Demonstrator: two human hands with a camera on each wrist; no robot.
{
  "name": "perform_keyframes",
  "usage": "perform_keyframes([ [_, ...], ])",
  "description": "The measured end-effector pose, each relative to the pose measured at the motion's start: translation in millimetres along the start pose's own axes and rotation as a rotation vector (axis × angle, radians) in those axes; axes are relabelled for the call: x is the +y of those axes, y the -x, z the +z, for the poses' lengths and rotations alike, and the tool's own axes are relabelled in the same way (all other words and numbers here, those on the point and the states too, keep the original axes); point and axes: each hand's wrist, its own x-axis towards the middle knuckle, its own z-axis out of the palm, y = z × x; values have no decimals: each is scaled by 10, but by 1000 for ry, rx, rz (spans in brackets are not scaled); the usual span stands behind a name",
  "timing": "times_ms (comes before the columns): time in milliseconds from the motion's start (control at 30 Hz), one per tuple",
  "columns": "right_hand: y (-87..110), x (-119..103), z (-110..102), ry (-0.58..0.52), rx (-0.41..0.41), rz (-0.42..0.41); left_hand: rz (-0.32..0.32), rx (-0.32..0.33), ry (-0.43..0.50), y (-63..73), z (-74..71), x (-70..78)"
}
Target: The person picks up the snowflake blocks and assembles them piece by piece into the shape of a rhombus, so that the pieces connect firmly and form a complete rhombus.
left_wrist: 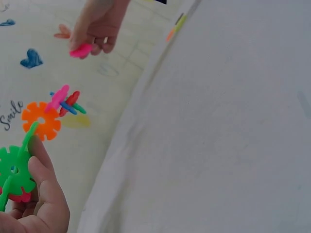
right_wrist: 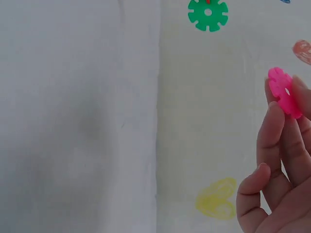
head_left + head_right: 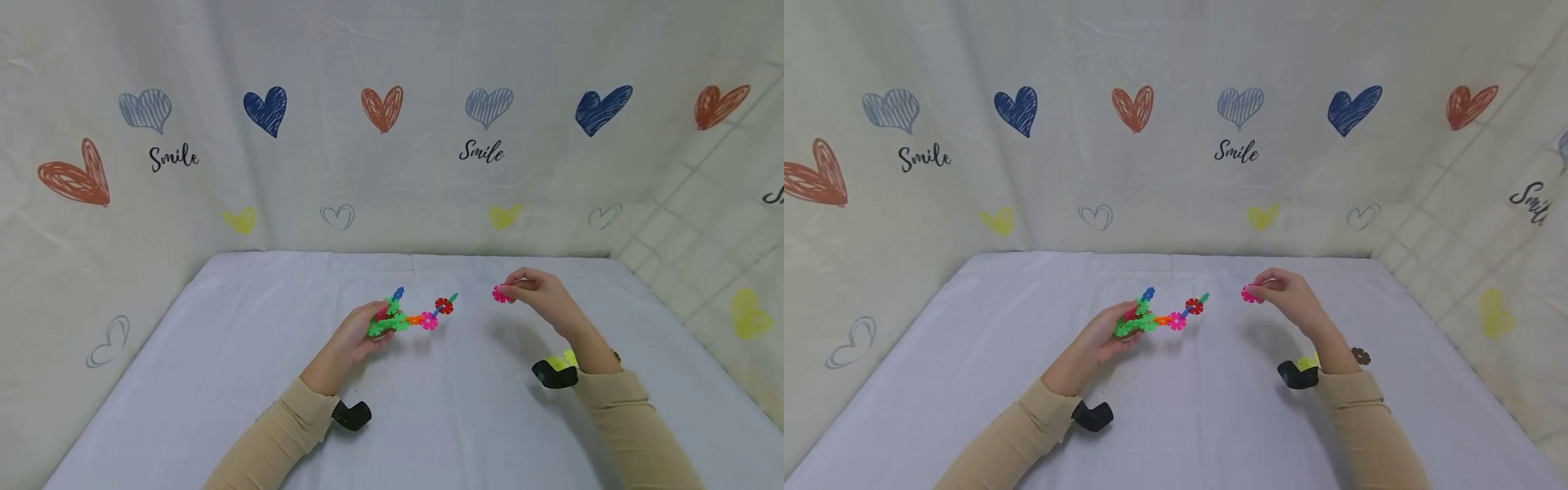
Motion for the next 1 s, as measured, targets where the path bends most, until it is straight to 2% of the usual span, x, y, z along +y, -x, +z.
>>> perform_keyframes([
  [200,-104,-115,185,-107,54,-16,5,-10,-18,5,-2,-5],
  [533,-292,-296,484,-271,67,-13,18,-14,-4,-7,-10,-12],
  [833,-482,-465,704,-314,41,-18,22,-18,-28,-2,-4,-11],
  [1000,-559,-567,851,-301,-4,-23,20,-18,-25,4,7,1],
])
